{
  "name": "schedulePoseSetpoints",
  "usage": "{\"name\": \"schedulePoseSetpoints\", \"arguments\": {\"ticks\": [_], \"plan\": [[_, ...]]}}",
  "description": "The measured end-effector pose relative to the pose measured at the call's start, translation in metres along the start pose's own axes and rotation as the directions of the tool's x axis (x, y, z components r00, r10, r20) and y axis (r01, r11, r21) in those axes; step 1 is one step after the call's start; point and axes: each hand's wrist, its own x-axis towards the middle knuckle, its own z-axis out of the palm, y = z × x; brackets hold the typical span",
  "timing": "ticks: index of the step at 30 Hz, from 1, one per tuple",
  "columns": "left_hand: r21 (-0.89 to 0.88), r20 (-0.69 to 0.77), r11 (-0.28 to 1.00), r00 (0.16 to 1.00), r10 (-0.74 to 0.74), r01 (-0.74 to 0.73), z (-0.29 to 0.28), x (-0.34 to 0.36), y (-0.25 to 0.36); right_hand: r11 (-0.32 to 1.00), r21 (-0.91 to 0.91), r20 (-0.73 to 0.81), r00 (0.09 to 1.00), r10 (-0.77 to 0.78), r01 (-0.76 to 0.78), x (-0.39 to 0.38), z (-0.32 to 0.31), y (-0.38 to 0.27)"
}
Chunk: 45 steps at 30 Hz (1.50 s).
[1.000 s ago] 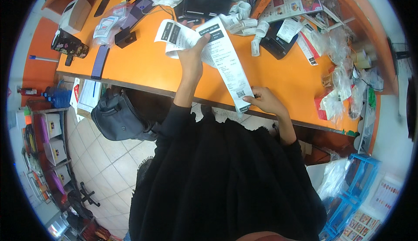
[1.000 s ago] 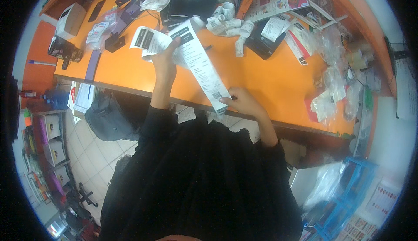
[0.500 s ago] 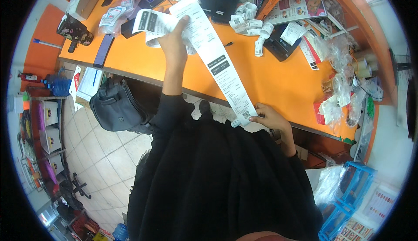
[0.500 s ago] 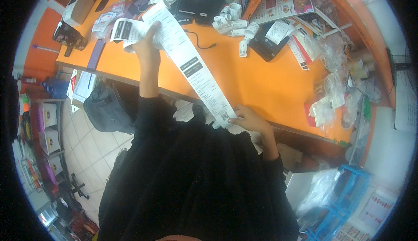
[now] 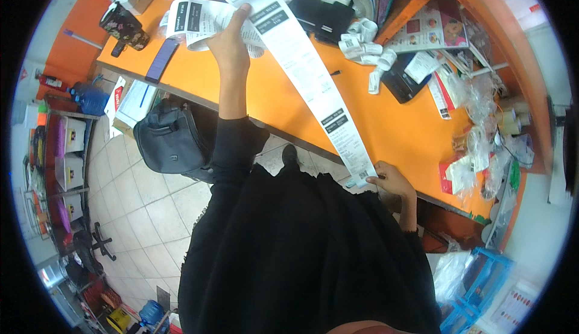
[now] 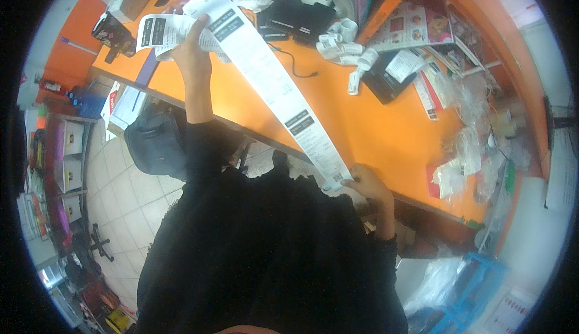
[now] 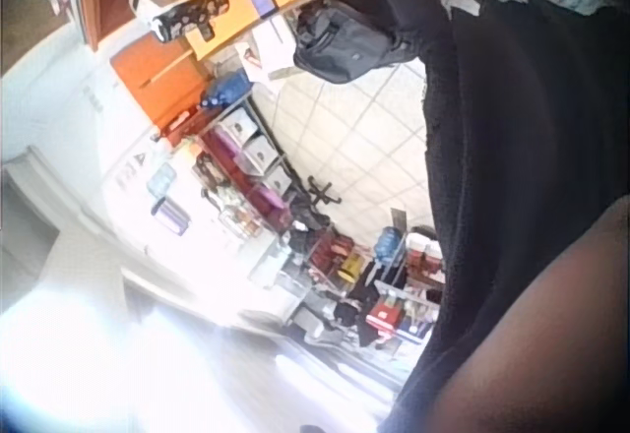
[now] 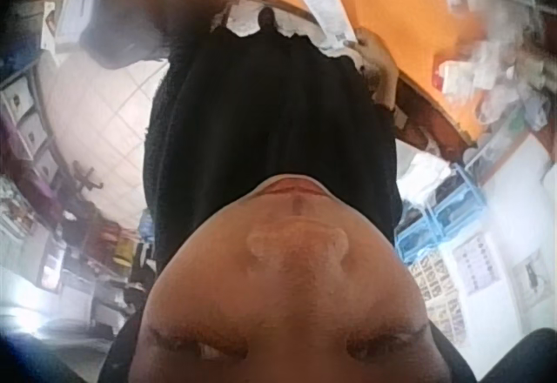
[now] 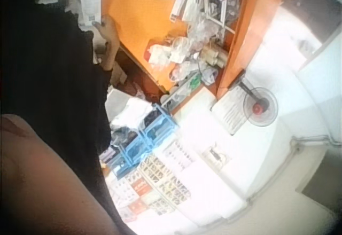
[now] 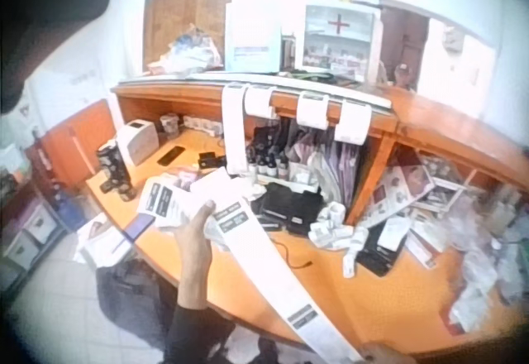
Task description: The person uses a tablet at a counter, moves to a food warmer to organize receipts, and then sorts and hands a long receipt to a customer at the counter.
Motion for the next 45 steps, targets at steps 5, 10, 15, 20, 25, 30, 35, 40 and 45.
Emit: {"name": "schedulePoseSetpoints", "arguments": {"ticks": [5, 10, 15, 20, 25, 30, 35, 40, 45], "plan": [[0.063, -0.040, 0.994, 0.995, 0.093, -0.090, -0.001, 0.007, 0.007, 0.995, -0.083, 0.058, 0.997, 0.059, -0.054, 0.002, -0.004, 0.012], [0.058, -0.064, 0.992, 0.991, 0.120, -0.116, -0.015, 0.022, 0.003, 0.987, -0.036, 0.030, 0.987, 0.159, -0.158, -0.002, -0.006, 0.008], [0.022, -0.070, 0.994, 0.992, 0.105, -0.103, -0.027, 0.042, -0.006, 0.998, -0.053, 0.001, 0.999, 0.042, -0.041, -0.007, -0.007, 0.024], [-0.037, -0.175, 0.996, 0.981, -0.081, 0.076, -0.036, 0.068, -0.022, 0.978, -0.163, 0.058, 0.988, 0.140, -0.129, -0.006, -0.015, 0.014], [0.160, -0.125, 0.986, 0.991, 0.055, -0.035, -0.079, 0.106, -0.048, 0.991, -0.053, -0.037, 0.992, -0.121, 0.119, -0.018, -0.027, -0.010], [0.138, -0.247, 0.978, 0.962, -0.118, 0.156, -0.080, 0.112, -0.061, 0.975, -0.024, -0.185, 0.957, -0.222, 0.221, -0.028, -0.025, -0.019], [0.927, -0.031, 0.374, 0.988, 0.150, -0.028, -0.098, 0.109, -0.076, 0.978, 0.087, -0.234, 0.958, -0.164, 0.189, -0.028, -0.031, -0.028], [0.775, 0.466, 0.349, 0.849, 0.248, -0.527, -0.063, 0.063, -0.075, 0.990, 0.129, -0.291, 0.957, -0.010, 0.050, -0.021, -0.043, -0.061], [0.460, 0.854, 0.887, 0.292, -0.430, -0.038, 0.043, -0.052, -0.033, 0.976, -0.016, -0.163, 0.962, -0.218, 0.218, 0.008, -0.058, -0.087]]}}
